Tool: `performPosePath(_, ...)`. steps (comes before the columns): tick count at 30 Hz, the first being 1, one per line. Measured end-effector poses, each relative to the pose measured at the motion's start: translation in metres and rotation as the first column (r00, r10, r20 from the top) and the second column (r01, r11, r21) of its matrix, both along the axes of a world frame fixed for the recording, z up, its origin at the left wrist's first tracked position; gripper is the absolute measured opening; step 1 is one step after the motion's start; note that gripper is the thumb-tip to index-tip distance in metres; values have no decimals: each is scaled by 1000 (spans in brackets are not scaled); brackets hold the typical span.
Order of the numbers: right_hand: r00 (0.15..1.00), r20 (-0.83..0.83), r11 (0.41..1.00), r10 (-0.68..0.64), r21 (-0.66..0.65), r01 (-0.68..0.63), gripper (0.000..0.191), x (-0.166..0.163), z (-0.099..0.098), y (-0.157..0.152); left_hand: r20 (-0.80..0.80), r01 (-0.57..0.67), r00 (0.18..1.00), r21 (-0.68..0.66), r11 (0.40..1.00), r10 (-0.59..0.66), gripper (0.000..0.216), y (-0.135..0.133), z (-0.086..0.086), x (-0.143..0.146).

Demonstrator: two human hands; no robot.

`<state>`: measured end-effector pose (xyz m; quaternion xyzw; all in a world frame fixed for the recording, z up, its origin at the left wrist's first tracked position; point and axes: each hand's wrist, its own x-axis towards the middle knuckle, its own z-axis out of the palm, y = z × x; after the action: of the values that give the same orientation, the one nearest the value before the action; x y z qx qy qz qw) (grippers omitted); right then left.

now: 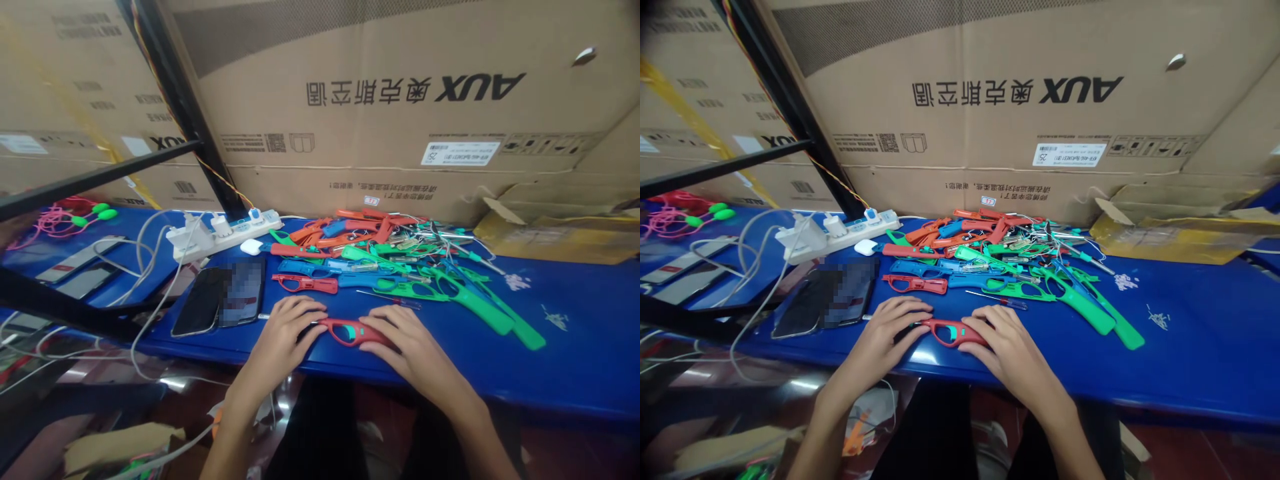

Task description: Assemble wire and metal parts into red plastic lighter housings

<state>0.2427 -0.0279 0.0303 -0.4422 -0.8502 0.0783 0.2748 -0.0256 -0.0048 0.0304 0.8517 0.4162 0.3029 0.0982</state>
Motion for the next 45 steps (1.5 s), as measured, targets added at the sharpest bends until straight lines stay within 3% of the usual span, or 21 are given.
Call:
performPosePath(14, 999, -47, 1000, -5, 15, 5, 24, 2, 2, 3, -11, -4, 1000, 22, 1000, 4, 16, 3, -3, 1)
performPosePath(23, 989, 60, 974, -135, 191, 122, 33, -7, -11, -12, -54, -29, 998, 41, 999, 31, 17, -3, 1, 4)
performPosePath(26, 987, 29, 974, -156, 174, 149, 32, -8, -16, -20, -63, -26, 998, 48, 998, 29, 18, -4, 2, 5)
performPosePath(29, 985, 42, 970, -164, 186, 154, 32, -10, -16, -23, -74, -25, 997, 76, 997, 31, 19, -6, 3, 4)
performPosePath(32, 973, 148, 951, -176, 281, 129, 34, -13, -11, -18, -77, -43, 996, 120, 992, 52, 20, -8, 5, 5)
performPosePath(35, 938, 292, 941, -188, 329, 86, 26, -18, -4, -11, -90, -36, 995, 174, 984, 53, 20, -12, 11, 7)
performPosePath(38, 907, 388, 959, -163, 278, 54, 18, -21, 1, -7, -112, -45, 991, 237, 971, 73, 24, -16, 21, 4)
performPosePath(42, 902, 416, 959, -119, 285, -5, 33, -20, 1, -10, -133, -90, 982, 280, 956, 131, 54, -20, 43, -15)
performPosePath(45, 915, 396, 956, -77, 290, -45, 44, -16, 3, -14, -232, 9, 971, 245, 970, 50, 34, -24, 57, -34)
